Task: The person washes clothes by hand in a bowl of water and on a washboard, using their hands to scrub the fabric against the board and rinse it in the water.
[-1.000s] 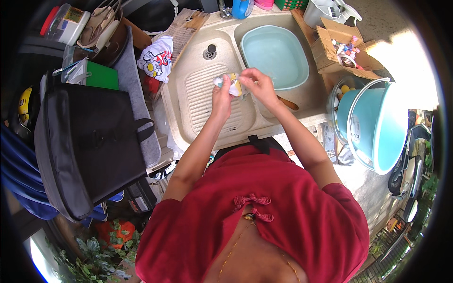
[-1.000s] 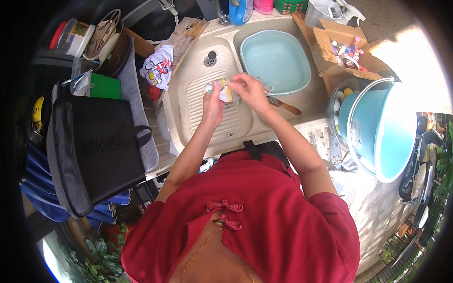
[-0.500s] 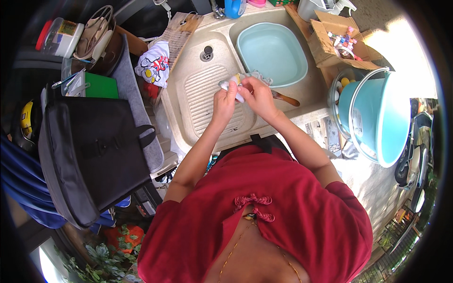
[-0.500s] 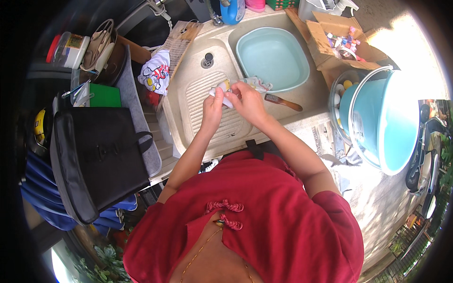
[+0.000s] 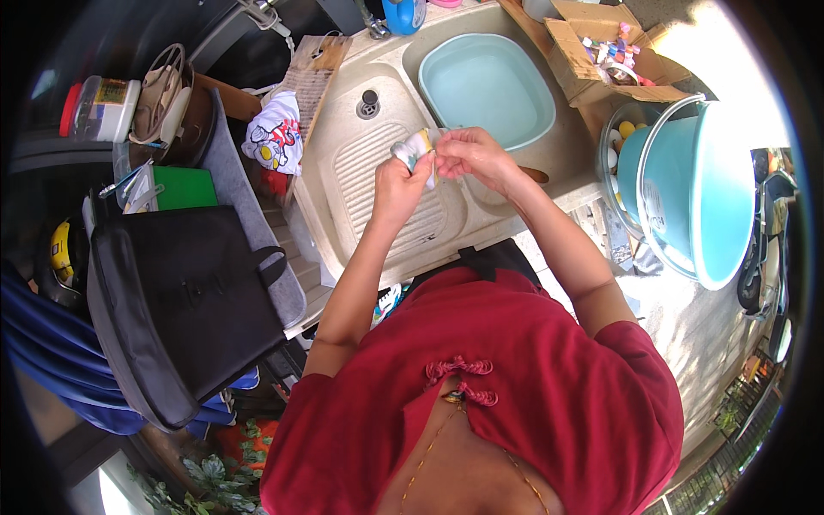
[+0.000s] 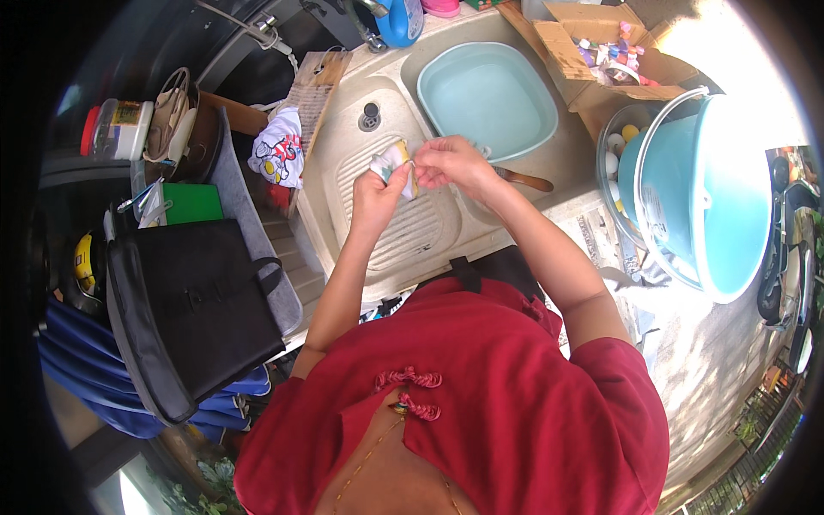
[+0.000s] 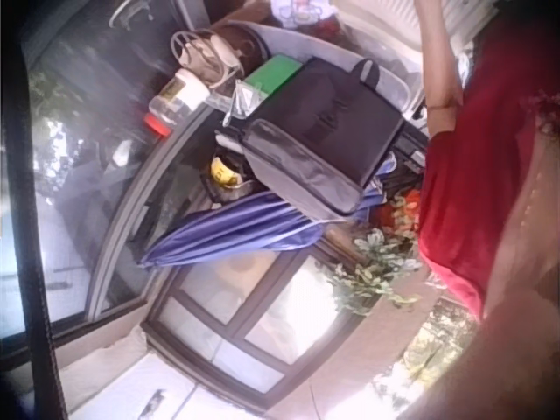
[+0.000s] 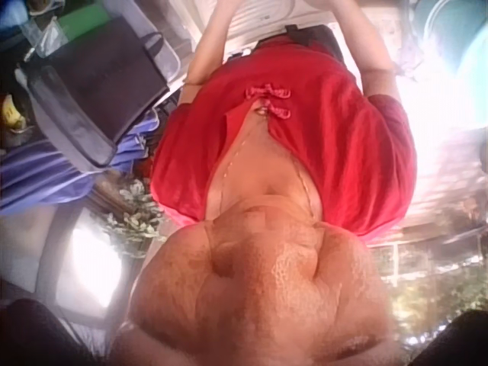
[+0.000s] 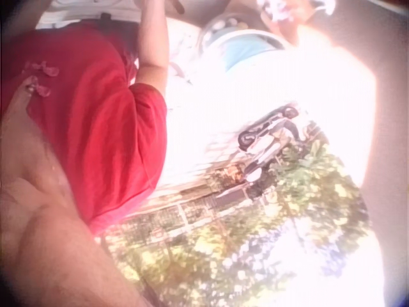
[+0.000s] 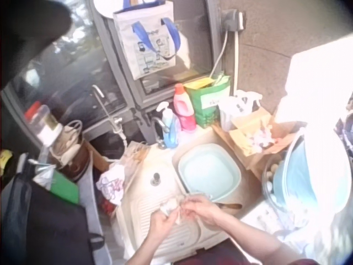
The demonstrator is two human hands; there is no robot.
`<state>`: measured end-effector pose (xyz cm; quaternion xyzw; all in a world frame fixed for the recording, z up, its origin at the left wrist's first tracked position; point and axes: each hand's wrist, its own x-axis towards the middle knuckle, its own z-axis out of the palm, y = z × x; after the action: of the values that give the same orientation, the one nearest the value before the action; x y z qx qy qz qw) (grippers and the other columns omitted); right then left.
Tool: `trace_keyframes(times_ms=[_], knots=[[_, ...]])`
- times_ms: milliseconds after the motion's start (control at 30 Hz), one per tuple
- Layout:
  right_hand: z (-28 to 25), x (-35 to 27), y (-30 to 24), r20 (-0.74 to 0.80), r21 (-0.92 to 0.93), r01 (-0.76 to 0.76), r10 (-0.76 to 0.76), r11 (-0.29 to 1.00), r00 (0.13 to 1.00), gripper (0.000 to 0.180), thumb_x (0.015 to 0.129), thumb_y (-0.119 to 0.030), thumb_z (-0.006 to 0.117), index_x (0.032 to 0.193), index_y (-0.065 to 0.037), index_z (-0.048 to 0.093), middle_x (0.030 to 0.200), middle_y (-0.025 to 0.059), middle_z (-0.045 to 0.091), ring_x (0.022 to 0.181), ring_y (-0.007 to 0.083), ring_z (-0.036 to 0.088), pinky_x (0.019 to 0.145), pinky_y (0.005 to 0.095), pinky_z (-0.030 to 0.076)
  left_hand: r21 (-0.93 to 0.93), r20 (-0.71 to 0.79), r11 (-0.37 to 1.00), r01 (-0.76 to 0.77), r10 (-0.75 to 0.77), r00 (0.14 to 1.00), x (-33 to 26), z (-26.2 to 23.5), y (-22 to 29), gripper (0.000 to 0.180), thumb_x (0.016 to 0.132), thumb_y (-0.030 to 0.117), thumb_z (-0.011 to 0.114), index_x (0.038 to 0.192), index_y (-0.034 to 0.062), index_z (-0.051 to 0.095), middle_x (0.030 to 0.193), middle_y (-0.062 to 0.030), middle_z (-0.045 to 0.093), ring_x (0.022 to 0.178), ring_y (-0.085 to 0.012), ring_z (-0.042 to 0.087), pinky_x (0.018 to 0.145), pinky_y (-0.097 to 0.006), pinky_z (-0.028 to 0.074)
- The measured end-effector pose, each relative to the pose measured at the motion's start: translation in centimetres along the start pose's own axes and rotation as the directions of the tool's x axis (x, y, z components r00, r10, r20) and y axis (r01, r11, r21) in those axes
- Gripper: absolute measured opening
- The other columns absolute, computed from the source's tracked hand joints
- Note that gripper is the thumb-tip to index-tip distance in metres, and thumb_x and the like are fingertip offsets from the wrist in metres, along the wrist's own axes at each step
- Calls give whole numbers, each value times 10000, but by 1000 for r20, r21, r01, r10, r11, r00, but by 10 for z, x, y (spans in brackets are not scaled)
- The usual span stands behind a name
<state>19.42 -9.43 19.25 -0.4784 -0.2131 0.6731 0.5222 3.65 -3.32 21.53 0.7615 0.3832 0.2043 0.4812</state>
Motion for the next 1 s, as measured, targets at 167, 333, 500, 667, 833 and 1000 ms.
trace_keyframes(times_ms=[167, 333, 500, 667, 833, 1000], knots=[[0, -2, 10, 89, -31, 239, -235, 971, 968, 118, 839, -159, 581, 865, -45, 564, 760, 11, 565, 663, 91, 537, 618, 224, 441, 46, 60, 999, 16, -18, 998, 6, 0, 2, 207, 819, 120, 539, 959, -18, 602, 701, -39, 609, 625, -74, 522, 569, -254, 441], [-3, -1, 10, 49, 61, 166, -169, 984, 984, 101, 833, -142, 581, 861, -47, 563, 753, 11, 561, 654, 88, 531, 618, 228, 441, 15, 78, 1000, -1, 0, 997, 11, 3, -11, 277, 808, 94, 513, 1058, -15, 566, 746, -38, 601, 659, -78, 528, 594, -247, 446], [-11, -1, -3, 19, 64, 94, -95, 994, 995, 68, 819, -101, 575, 835, -35, 572, 711, 12, 558, 623, 76, 532, 580, 225, 444, -69, -37, 997, -26, 23, 999, 14, 9, -1, 142, 732, 102, 536, 795, -22, 569, 574, -122, 534, 503, -181, 510, 506, -318, 423], [-21, 8, -9, -68, -504, 231, -305, 832, 950, 83, 786, -60, 538, 797, 3, 590, 624, 2, 556, 546, 75, 549, 499, 222, 449, 32, -26, 999, -40, 40, 999, 22, 16, -1, 201, 720, 87, 529, 879, -17, 593, 586, -124, 547, 491, -186, 518, 500, -309, 425], [-14, 2, -8, -133, -415, 250, -330, 875, 935, 73, 781, -52, 553, 798, 14, 580, 625, 17, 563, 544, 78, 552, 502, 228, 461, -20, -11, 1000, -24, 24, 1000, 35, 15, 10, 270, 742, 115, 537, 975, -4, 605, 582, -117, 559, 498, -166, 535, 499, -300, 430], [-20, -6, -25, -180, -367, 323, -407, 872, 896, 81, 795, -53, 547, 805, 23, 572, 632, 25, 567, 550, 79, 555, 505, 231, 466, -18, -49, 999, 39, -40, 998, 45, 24, 18, 233, 768, 177, 583, 924, 9, 623, 586, -110, 576, 511, -134, 551, 502, -295, 442]])
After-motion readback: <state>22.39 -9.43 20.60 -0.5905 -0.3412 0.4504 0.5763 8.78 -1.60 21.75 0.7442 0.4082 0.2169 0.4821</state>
